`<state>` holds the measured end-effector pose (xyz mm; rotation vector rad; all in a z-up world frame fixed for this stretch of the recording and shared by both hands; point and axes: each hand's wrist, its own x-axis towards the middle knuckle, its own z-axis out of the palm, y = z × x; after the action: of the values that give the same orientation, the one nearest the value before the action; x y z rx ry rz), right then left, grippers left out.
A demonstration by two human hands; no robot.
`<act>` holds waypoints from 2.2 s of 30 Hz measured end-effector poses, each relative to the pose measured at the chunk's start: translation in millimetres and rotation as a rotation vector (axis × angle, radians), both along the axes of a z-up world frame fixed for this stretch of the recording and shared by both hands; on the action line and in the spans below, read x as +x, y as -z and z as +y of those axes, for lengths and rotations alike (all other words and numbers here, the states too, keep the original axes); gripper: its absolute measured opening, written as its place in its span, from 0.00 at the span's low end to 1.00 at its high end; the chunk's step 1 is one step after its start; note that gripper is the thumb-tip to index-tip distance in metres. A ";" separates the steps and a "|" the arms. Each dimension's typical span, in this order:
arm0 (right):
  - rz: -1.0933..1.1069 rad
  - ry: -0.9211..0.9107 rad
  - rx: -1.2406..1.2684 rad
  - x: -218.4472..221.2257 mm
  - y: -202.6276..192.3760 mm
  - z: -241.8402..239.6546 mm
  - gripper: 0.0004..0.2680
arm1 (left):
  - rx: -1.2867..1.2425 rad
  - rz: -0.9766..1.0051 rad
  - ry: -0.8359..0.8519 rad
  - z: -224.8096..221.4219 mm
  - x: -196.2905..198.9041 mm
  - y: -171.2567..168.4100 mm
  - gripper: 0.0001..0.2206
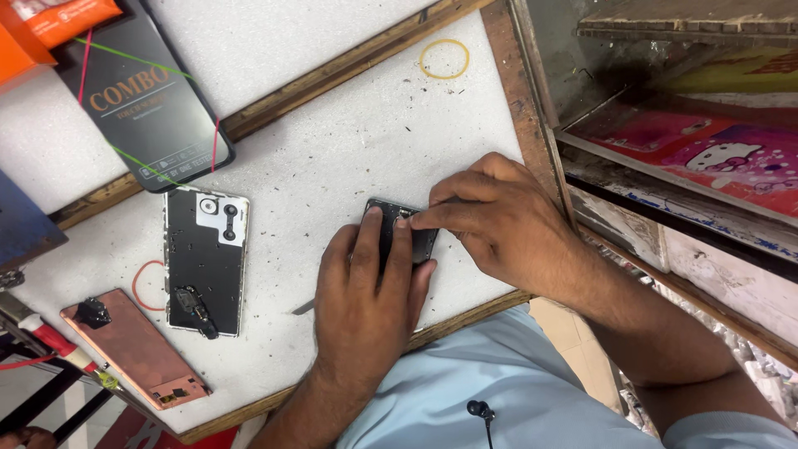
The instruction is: The person disassembles a smartphone, removes the back cover, and uses a red-handled tool to apply a substance to the internal components. The person handles the phone and its parts on a cluttered workbench.
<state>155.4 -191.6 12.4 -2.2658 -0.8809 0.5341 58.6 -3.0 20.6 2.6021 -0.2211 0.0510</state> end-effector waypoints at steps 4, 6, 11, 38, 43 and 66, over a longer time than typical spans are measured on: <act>-0.049 -0.018 0.041 0.2 0.5 -4.0 0.12 | -0.016 -0.021 0.007 2.6 4.0 -6.7 0.22; -0.064 -0.023 0.054 1.5 2.4 -5.9 0.11 | -0.016 -0.006 0.001 1.8 9.5 -9.2 0.22; -0.074 0.004 0.090 -3.4 8.5 -11.5 0.11 | -0.017 0.090 0.005 0.3 20.8 -17.3 0.19; -0.334 -0.008 0.080 -18.6 15.5 -14.4 0.08 | 0.000 0.109 -0.052 -3.5 8.0 -37.0 0.26; -0.392 -0.018 0.060 -20.7 11.6 -9.8 0.07 | 0.124 -0.013 0.004 -6.1 -7.4 -9.6 0.17; -0.284 -0.116 0.064 -30.4 5.4 -28.1 0.11 | -0.546 0.189 -0.268 20.3 -14.3 -1.7 0.11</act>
<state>125.0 -219.7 7.0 -2.2758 -1.1575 0.2320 44.3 17.3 22.3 2.0585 0.1891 -0.0363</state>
